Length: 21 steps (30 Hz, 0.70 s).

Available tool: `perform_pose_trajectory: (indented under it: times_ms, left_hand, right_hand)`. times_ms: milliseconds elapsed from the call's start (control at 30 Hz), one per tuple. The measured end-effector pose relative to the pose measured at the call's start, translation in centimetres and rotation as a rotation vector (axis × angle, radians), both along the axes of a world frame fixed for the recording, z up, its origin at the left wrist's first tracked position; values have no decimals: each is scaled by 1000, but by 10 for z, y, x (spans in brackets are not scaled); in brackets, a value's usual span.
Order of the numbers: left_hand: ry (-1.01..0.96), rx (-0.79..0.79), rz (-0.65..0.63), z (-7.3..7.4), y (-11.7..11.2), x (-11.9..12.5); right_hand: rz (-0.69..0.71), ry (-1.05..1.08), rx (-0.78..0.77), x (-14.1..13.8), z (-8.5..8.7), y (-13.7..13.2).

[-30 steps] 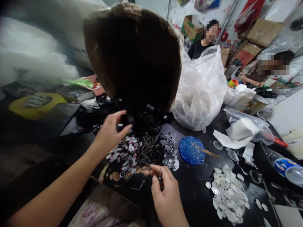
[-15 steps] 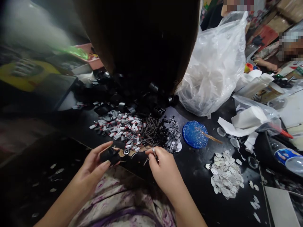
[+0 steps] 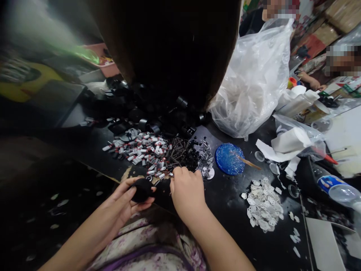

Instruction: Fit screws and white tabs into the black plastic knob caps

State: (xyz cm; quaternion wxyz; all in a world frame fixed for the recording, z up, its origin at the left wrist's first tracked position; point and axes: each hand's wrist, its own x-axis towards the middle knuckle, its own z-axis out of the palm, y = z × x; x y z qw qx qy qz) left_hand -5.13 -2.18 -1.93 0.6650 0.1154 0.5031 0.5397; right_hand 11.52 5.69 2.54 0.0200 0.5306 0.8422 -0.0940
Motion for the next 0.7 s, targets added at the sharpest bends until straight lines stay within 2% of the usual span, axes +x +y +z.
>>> perform_pose_trajectory:
  times_ms: [233, 333, 400, 467, 600, 700]
  left_hand:
    - [130, 63, 87, -5, 1, -10]
    - [154, 84, 108, -1, -1, -14]
    - [119, 79, 104, 1, 0, -14]
    - [58, 66, 109, 4, 3, -13]
    - [-61, 101, 160, 9, 18, -3]
    - [-103, 144, 140, 13, 31, 6]
  right_hand:
    - [54, -72, -37, -4, 6, 9]
    - [18, -5, -2, 0, 10, 15]
    - [-35, 101, 67, 1, 10, 16]
    - [-17, 179, 86, -1, 6, 12]
    - [112, 128, 1, -12, -6, -2]
    - [81, 76, -10, -14, -10, -8]
